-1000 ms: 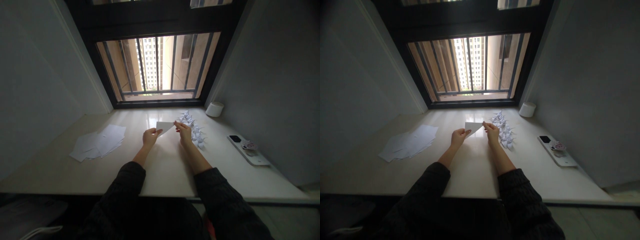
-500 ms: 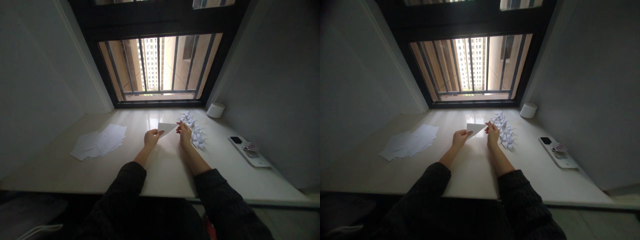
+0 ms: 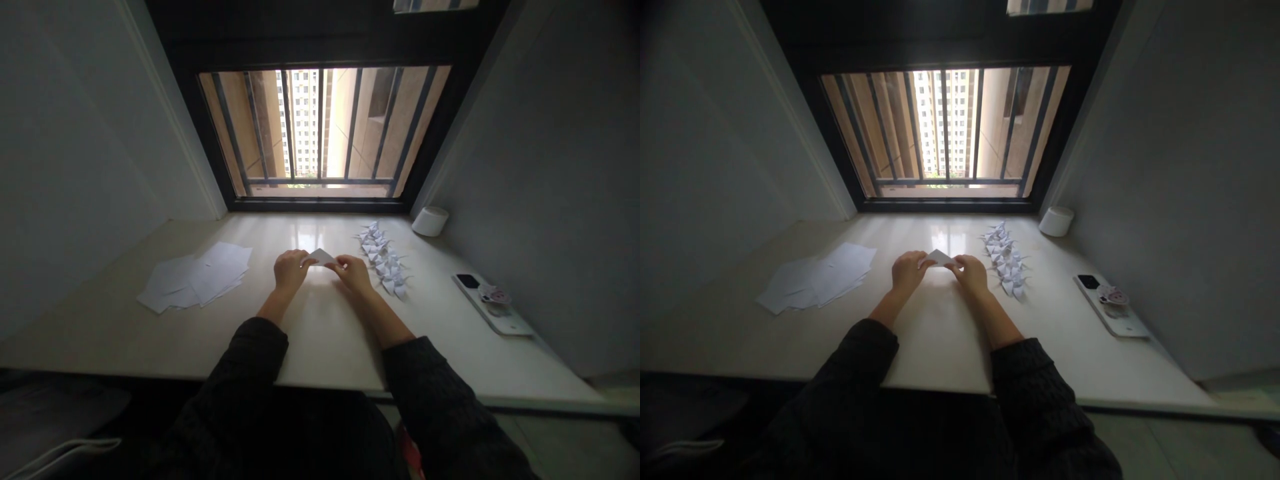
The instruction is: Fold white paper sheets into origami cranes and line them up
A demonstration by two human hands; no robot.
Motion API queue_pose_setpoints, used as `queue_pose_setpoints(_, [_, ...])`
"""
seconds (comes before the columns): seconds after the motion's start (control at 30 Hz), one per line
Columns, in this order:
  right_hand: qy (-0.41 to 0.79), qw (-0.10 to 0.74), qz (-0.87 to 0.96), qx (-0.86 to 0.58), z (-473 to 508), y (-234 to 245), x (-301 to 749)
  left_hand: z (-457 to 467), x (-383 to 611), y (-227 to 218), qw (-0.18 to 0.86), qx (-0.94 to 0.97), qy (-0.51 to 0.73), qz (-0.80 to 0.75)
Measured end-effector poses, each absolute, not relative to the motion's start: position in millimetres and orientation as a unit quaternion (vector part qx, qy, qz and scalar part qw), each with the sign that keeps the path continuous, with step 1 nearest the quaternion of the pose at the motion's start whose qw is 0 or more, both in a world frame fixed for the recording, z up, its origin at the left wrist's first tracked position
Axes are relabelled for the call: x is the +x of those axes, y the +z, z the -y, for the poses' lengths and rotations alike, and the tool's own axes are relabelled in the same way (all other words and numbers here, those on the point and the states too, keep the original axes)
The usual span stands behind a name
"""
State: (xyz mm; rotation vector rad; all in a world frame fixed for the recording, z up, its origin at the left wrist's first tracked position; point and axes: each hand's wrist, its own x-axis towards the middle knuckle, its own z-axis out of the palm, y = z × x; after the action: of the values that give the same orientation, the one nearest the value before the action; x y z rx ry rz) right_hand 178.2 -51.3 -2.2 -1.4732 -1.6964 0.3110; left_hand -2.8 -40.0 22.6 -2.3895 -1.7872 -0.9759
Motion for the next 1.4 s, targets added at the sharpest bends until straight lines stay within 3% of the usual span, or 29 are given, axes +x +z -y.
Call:
queue_pose_setpoints(0.1, [0.183,0.427,0.653,-0.598,49.4,-3.7,178.3,37.4,-5.1,23.8,-0.039,-0.734,-0.395,0.551])
queue_pose_setpoints(0.23, [0.317,0.52,0.554,-0.568,47.2,-3.2,174.1,30.0,-3.4,16.3,-0.167,-0.632,-0.524,0.546])
queue_pose_setpoints(0.37, [0.427,0.569,0.483,-0.51,49.0,-3.4,163.9,23.5,4.5,1.0,-0.413,-0.588,-0.506,0.477])
queue_pose_setpoints(0.47, [0.449,0.573,0.471,-0.498,50.9,-4.0,157.8,23.9,11.0,-4.4,-0.484,-0.559,-0.516,0.431])
queue_pose_setpoints(0.83, [0.446,0.562,0.494,-0.491,49.8,-8.1,153.3,35.2,14.9,10.9,-0.513,-0.473,-0.553,0.455])
queue_pose_setpoints(1.4, [0.406,0.492,0.568,-0.52,52.4,-11.9,149.6,19.8,-9.0,18.1,-0.47,-0.372,-0.63,0.494])
